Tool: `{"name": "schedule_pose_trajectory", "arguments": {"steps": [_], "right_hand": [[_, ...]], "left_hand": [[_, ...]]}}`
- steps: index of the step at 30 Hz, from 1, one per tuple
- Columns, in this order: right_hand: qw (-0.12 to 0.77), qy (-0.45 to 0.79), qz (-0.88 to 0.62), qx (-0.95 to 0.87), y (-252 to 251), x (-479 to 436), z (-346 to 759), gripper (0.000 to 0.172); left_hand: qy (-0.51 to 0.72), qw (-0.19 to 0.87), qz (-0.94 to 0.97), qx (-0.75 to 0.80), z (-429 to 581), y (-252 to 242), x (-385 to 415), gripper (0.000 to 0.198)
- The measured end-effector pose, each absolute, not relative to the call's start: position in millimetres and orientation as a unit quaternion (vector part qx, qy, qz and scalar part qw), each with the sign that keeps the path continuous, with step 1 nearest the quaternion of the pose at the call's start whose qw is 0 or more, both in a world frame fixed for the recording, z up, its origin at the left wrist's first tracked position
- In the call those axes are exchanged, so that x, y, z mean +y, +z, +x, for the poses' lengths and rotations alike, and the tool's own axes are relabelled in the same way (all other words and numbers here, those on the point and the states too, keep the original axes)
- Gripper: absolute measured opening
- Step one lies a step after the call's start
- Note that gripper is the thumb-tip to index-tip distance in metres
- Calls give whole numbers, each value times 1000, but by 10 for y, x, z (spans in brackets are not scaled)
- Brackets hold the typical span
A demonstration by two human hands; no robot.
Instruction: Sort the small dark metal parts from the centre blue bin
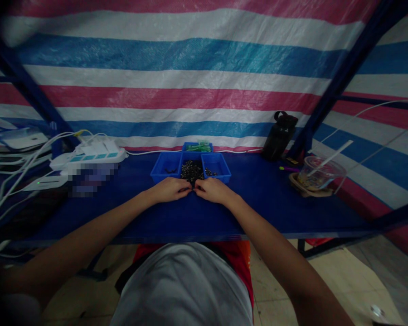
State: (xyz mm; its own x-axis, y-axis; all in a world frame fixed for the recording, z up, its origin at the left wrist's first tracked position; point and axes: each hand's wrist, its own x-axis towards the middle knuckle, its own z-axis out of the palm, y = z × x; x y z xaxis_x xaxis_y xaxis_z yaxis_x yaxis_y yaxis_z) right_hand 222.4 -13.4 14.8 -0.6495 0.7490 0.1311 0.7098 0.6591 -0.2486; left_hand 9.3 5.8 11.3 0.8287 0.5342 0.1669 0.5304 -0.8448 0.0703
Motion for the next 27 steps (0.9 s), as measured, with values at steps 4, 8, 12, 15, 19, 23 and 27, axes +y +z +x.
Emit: {"name": "schedule_pose_trajectory", "arguments": {"steps": [4,8,12,15,19,23,27], "right_hand": [[119,98,-409,-899,142,-139,2220,20],[116,93,-408,-901,132,-134,2217,20],[111,89,-405,-903,125,-126,2215,18],[115,84,-403,-904,124,-124,2215,17],[114,88,-405,-903,125,-130,2216,18],[114,88,-402,-904,127,-132,2215,18],[109,86,-408,-903,132,-131,2213,18]], "left_hand": [[90,8,955,281,92,110,62,19],[90,8,956,279,92,115,59,19],[89,9,955,282,94,120,53,20],[91,8,955,281,96,113,58,19],[89,11,957,277,95,105,65,19],[91,14,956,279,93,106,67,18],[93,13,956,278,92,100,70,19]]}}
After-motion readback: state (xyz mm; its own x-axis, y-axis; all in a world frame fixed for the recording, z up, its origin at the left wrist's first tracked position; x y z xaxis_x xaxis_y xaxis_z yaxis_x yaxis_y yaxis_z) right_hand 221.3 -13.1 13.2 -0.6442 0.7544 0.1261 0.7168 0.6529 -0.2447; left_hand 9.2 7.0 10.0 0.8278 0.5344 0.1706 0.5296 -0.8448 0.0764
